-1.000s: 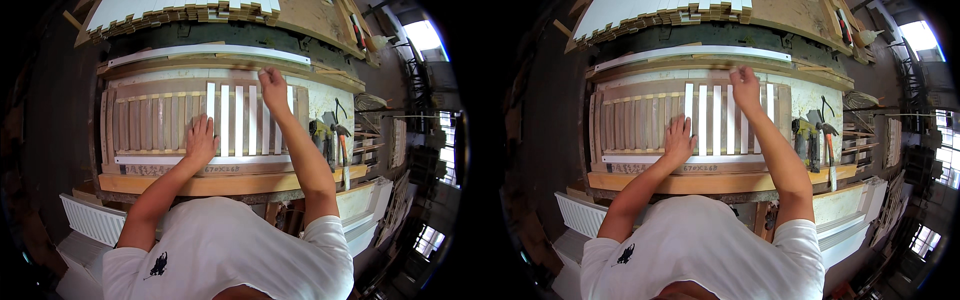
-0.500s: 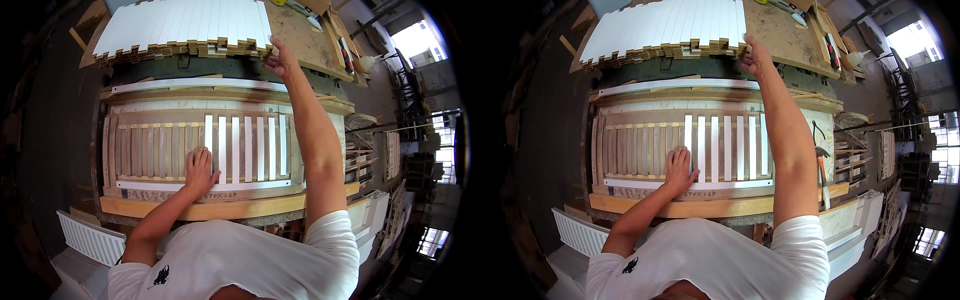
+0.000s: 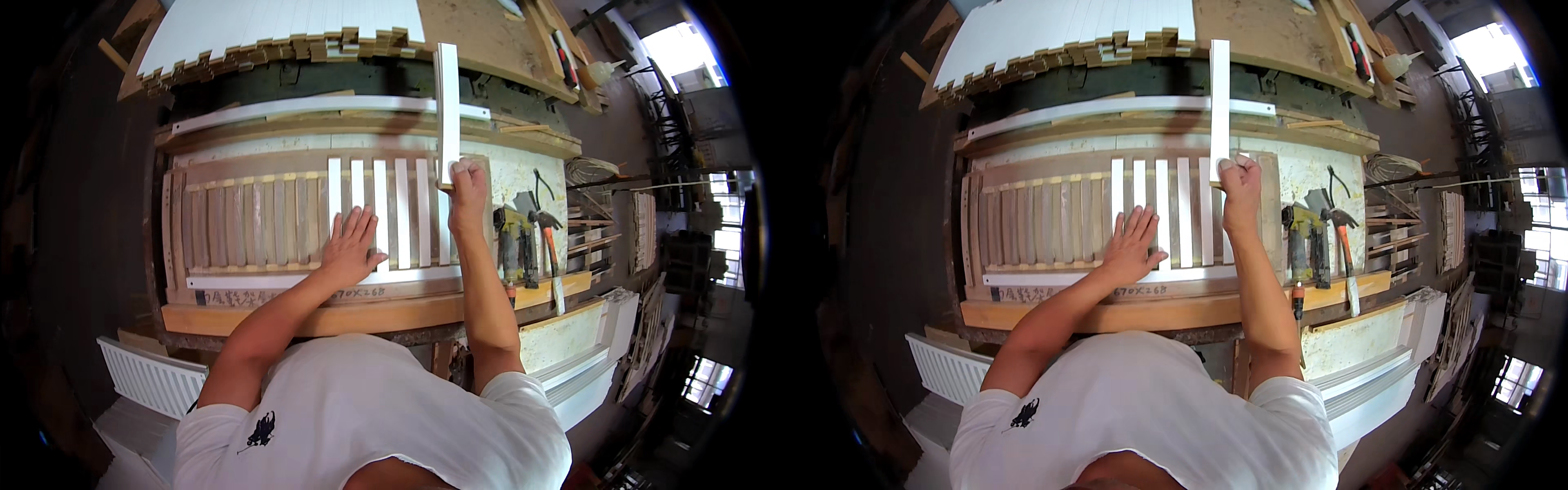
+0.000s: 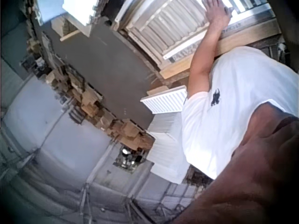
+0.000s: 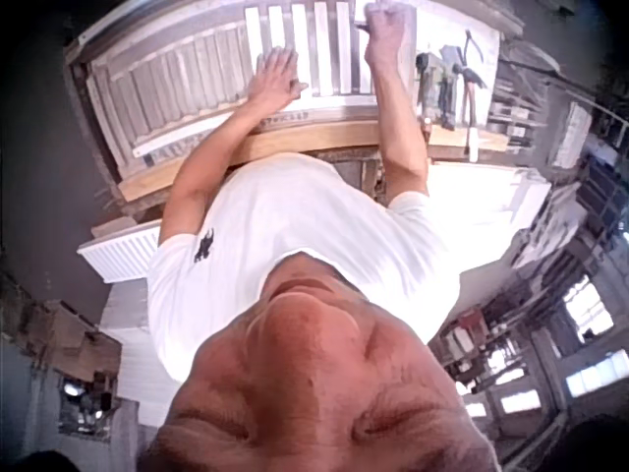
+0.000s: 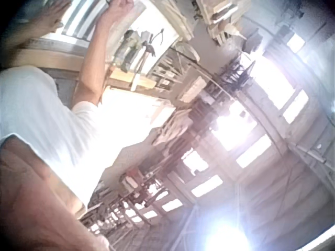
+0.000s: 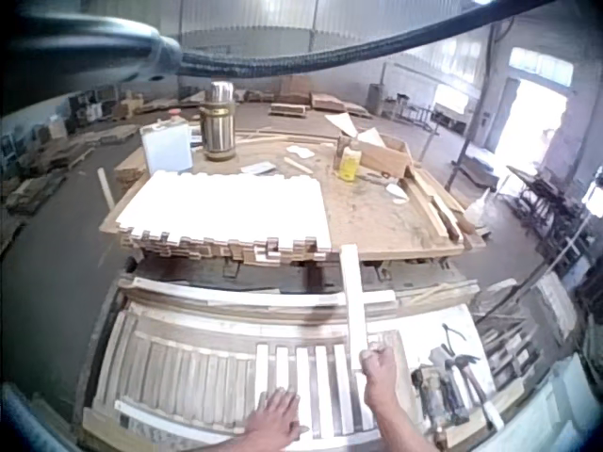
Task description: The person assembles white wooden slats onto a frame using a pneumatic nail gun. They position the slats between two side rails and secure them with nails, repeating the process for multiple units in a workshop setting.
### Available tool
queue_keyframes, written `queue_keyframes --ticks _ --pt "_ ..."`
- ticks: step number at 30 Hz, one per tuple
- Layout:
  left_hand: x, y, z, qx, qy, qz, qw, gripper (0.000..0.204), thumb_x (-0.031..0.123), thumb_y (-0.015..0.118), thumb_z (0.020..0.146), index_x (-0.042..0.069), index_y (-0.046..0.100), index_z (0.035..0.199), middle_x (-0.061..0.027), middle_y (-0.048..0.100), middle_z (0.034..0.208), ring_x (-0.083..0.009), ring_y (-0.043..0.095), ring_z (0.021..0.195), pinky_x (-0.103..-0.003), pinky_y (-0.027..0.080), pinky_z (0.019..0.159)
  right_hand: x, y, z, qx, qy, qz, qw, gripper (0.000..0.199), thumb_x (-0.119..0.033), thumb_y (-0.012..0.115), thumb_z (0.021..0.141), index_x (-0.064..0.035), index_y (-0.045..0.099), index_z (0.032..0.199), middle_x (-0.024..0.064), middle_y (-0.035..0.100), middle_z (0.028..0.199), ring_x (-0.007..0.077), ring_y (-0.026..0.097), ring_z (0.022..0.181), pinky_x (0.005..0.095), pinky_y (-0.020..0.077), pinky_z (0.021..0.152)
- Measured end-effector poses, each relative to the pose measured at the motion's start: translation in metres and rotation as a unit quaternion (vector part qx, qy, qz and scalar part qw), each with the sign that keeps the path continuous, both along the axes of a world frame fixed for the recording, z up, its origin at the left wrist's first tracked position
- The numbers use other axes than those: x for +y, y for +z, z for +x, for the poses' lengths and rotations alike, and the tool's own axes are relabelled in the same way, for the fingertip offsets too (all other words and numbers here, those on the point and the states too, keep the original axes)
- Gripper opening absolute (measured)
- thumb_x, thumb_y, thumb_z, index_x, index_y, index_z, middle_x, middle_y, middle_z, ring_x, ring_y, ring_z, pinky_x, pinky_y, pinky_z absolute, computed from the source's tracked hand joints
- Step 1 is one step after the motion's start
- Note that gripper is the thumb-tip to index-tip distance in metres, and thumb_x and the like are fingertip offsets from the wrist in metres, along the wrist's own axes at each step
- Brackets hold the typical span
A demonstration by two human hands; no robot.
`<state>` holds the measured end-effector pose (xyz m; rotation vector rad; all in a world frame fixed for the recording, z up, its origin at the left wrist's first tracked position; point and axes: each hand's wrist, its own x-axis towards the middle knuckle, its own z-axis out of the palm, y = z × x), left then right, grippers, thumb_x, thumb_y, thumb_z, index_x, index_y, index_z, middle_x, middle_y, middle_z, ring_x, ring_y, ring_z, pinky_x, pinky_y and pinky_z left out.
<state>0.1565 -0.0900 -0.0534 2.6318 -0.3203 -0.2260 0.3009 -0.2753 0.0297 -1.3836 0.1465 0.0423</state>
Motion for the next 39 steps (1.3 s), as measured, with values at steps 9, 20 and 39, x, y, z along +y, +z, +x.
queue_keyframes --ticks 9,20,39 --pt "-0.003 0.063 -0.010 0.172 0.404 -0.585 0.681 0.048 0.019 0.071 0.083 -0.004 0.049 0.119 -0.0123 0.061 0.106 -0.0180 0.059 0.097 -0.031 0.048 0.084 0.047 -0.041 -0.194 -0.065 0.147 -0.289 0.944 0.069 -0.022 0.077 0.075 0.0030 0.036 0.124 0.0118 0.054 0.100 0.0193 0.056 0.088 0.0334 0.0479 0.076" --pt "0.056 0.044 -0.025 0.180 0.480 -0.482 0.710 0.033 0.005 0.070 0.075 -0.004 0.058 0.105 -0.0123 0.065 0.095 -0.0202 0.063 0.082 -0.033 0.052 0.070 0.099 -0.089 -0.162 0.048 0.293 -0.210 0.932 0.028 -0.026 0.055 0.094 0.0023 0.054 0.093 0.0212 0.058 0.068 0.0335 0.059 0.065 0.0416 0.0467 0.063" --pt "0.114 0.017 -0.009 0.089 0.401 -0.046 0.911 0.051 0.018 0.071 0.071 -0.007 0.052 0.111 -0.0291 0.056 0.112 -0.0431 0.056 0.104 -0.046 0.047 0.089 0.155 -0.065 -0.138 -0.084 0.384 -0.558 0.731 0.060 -0.028 0.048 0.091 0.0029 0.031 0.141 0.0195 0.066 0.079 0.0379 0.064 0.069 0.0484 0.0512 0.062"
